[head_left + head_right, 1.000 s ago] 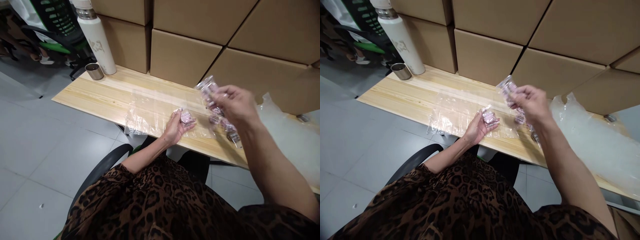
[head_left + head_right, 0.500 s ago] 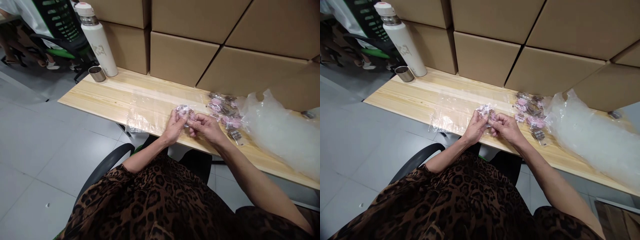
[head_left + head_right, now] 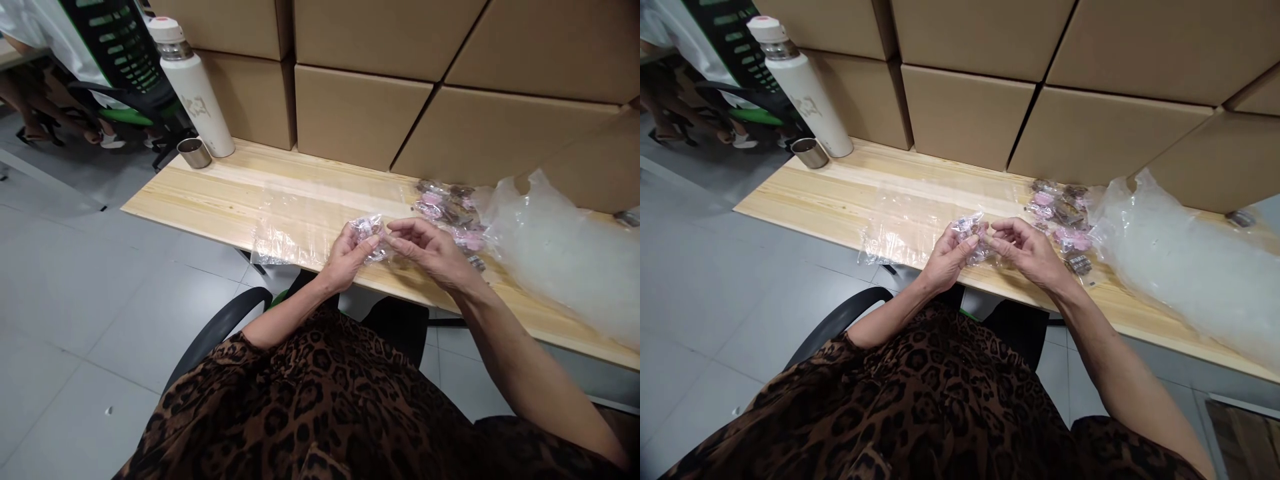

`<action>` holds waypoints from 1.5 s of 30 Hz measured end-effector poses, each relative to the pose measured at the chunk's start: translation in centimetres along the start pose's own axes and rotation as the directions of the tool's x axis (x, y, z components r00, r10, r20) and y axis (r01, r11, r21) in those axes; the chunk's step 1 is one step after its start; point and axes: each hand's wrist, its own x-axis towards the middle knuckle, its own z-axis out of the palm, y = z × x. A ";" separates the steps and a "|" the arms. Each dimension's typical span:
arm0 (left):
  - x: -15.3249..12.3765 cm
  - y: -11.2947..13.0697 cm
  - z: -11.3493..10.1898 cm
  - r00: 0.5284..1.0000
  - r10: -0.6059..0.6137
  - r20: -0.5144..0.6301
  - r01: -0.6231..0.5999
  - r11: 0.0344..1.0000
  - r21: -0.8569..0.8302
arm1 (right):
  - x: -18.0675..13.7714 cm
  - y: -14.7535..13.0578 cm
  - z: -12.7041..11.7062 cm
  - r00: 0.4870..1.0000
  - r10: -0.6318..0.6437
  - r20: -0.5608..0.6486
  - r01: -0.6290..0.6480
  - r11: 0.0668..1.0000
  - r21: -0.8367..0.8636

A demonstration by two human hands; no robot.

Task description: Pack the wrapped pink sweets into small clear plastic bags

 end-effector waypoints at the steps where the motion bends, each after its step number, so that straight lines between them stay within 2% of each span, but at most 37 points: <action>1: -0.2 0.4 0.2 0.999 -0.033 -0.013 0.033 0.999 -0.028 | -0.1 0.1 0.1 1.000 -0.020 0.008 0.020 1.000 -0.015; 6: -0.8 2.0 0.5 0.989 -0.145 0.010 0.145 0.985 -0.090 | -0.1 0.3 0.6 0.994 -0.097 0.055 0.102 0.989 -0.111; 15: -1.0 2.8 -0.5 0.974 -0.210 0.081 0.208 0.978 0.029 | 0.3 -1.2 1.0 0.982 -0.005 0.190 -0.001 1.000 0.030; 18: -1.6 4.1 -1.4 0.977 -0.164 0.135 0.139 0.974 0.178 | 0.8 -1.3 1.8 0.976 0.081 0.203 -0.103 0.990 0.095; 20: -2.0 6.0 -2.6 0.991 -0.029 0.133 -0.018 0.939 0.343 | 1.9 -1.4 2.5 0.980 0.120 0.161 -0.142 0.981 0.130; 22: -2.1 8.6 -4.4 0.981 0.182 0.064 -0.187 0.808 0.559 | 3.7 -1.5 3.1 0.989 0.131 0.071 -0.141 0.976 0.166; 24: -1.7 11.7 -6.5 0.923 0.384 -0.029 -0.206 0.557 0.805 | 6.1 -1.7 3.8 0.989 0.147 -0.011 -0.142 0.969 0.203; 26: -1.0 14.3 -8.7 0.870 0.485 -0.087 -0.045 0.254 0.966 | 8.6 -1.8 4.8 0.985 0.166 -0.049 -0.151 0.962 0.227; 29: 0.3 16.7 -11.2 0.852 0.490 -0.184 0.268 -0.107 0.958 | 11.6 -1.5 6.6 0.979 0.200 -0.031 -0.189 0.959 0.211; 31: 0.9 17.1 -12.0 0.861 0.454 -0.230 0.369 -0.246 0.896 | 12.9 -1.0 8.0 0.971 0.239 -0.009 -0.233 0.953 0.192; 33: 1.2 16.9 -12.1 0.874 0.423 -0.237 0.385 -0.307 0.870 | 13.6 -0.3 9.0 0.958 0.285 -0.004 -0.279 0.941 0.189; 37: 1.5 15.6 -11.0 0.922 0.336 -0.191 0.299 -0.308 0.903 | 13.5 1.3 8.3 0.930 0.359 -0.073 -0.341 0.921 0.188; 40: 2.1 14.4 -9.9 0.950 0.275 -0.147 0.211 -0.221 0.952 | 12.9 2.3 6.0 0.931 0.346 -0.119 -0.322 0.929 0.182; 43: 2.8 13.6 -9.3 0.955 0.277 -0.111 0.125 -0.033 0.992 | 12.2 2.5 4.1 0.930 0.342 -0.136 -0.317 0.931 0.180; 45: 3.2 13.3 -9.3 0.957 0.261 -0.127 0.081 0.179 0.980 | 12.0 2.2 3.7 0.927 0.348 -0.136 -0.322 0.929 0.181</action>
